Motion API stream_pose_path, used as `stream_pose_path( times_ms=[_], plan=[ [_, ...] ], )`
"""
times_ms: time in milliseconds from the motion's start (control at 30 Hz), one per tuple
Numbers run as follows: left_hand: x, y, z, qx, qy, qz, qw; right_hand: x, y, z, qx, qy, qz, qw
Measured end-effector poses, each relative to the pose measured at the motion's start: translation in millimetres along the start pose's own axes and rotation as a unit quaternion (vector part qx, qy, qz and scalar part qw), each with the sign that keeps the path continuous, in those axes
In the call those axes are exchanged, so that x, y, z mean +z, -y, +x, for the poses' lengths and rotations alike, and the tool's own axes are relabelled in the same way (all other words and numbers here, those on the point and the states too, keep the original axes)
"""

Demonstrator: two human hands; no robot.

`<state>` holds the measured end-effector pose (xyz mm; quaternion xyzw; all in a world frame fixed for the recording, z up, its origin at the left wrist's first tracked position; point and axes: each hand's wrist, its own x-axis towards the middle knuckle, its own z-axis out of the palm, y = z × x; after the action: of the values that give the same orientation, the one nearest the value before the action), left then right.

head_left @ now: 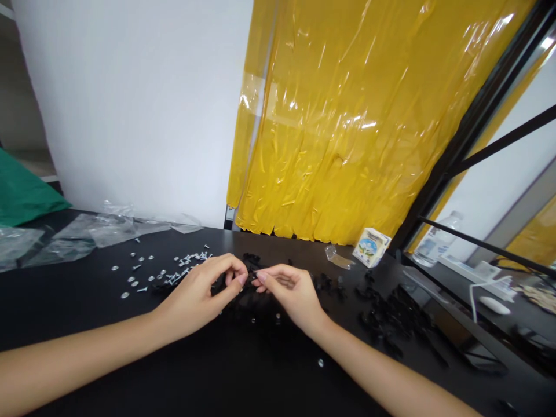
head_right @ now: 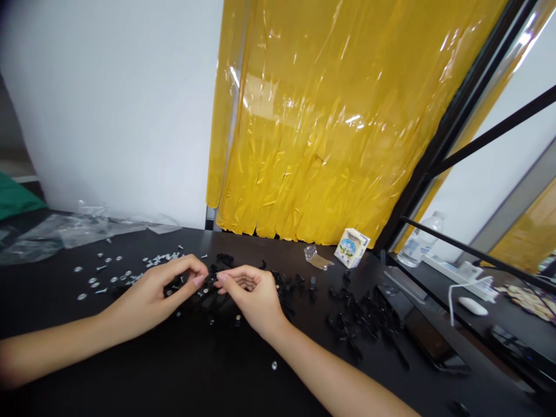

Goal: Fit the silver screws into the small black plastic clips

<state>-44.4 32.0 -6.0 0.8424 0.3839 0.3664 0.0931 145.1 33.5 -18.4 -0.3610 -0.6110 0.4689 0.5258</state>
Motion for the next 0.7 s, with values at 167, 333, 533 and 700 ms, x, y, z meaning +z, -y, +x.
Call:
stream_pose_path(
  times_ms=[167,333,533,700],
  plan=[
    [1.3,-2.4,-1.6,0.051,0.019,0.047,0.997,-1.0,-0.6,-1.2,-0.014,-0.007,-0.011,1.0],
    [-0.2,-6.4,-3.1,0.1,0.053,0.058,0.992,0.7,-0.3,-3.9,-0.02,-0.002,-0.031,0.999],
    [0.7,-4.8,-1.3,0.079,0.059,0.047,0.994,1.5,-0.5,-4.7,-0.007,0.002,-0.015,1.0],
    [-0.2,-3.9,-0.6,0.069,0.06,0.041,0.995,2.8,0.6,-5.8,-0.003,0.001,-0.02,1.0]
  ],
)
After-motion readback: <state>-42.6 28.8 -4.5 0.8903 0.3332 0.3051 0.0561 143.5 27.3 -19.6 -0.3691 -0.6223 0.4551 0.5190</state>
